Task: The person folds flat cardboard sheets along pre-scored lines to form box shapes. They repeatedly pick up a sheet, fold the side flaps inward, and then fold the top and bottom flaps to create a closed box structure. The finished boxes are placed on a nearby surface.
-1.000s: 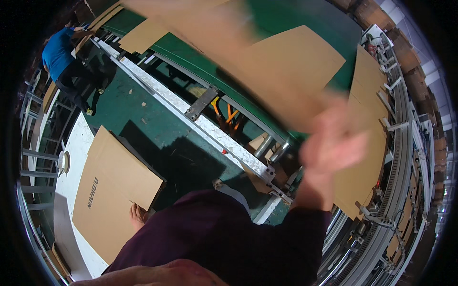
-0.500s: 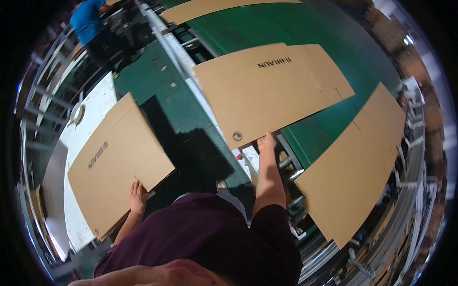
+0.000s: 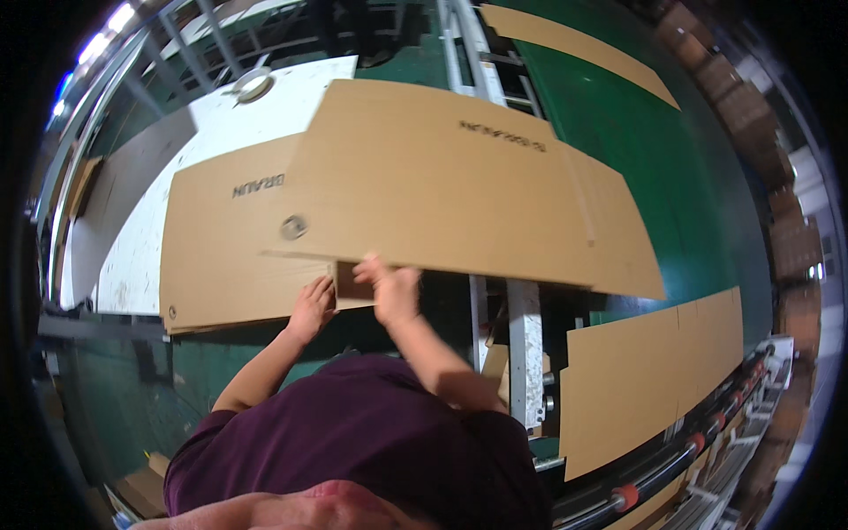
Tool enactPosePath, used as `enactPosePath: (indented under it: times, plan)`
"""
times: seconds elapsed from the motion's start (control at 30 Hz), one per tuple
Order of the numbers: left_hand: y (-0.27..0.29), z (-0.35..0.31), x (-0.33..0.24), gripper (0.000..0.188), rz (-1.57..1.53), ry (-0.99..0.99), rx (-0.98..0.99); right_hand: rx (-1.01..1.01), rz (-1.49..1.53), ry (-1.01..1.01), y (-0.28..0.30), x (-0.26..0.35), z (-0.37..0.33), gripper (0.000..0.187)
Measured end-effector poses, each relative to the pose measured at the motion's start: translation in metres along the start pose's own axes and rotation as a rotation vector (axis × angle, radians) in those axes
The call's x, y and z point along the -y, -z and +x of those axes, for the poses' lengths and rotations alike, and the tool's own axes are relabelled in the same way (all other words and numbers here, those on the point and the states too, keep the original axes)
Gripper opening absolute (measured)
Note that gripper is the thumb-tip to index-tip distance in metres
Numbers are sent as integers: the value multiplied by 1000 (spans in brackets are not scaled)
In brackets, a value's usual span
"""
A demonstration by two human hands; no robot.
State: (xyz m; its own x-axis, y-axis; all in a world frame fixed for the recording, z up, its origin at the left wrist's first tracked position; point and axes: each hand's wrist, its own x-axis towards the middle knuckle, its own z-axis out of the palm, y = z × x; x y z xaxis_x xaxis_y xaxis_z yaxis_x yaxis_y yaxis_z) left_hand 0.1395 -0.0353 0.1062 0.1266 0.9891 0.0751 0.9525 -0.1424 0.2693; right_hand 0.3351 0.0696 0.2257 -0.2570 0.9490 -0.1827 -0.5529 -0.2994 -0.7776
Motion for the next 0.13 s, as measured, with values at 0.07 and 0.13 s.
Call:
enactPosePath:
  times: [0.07,0.13]
  plan:
    - [-56,-7,28,59,-799,250,74,364,112,-157,-31,-58,-49,39]
    - [-92,-41,57,57,-1171,394,13,333,355,-285,-26,-78,-65,42]
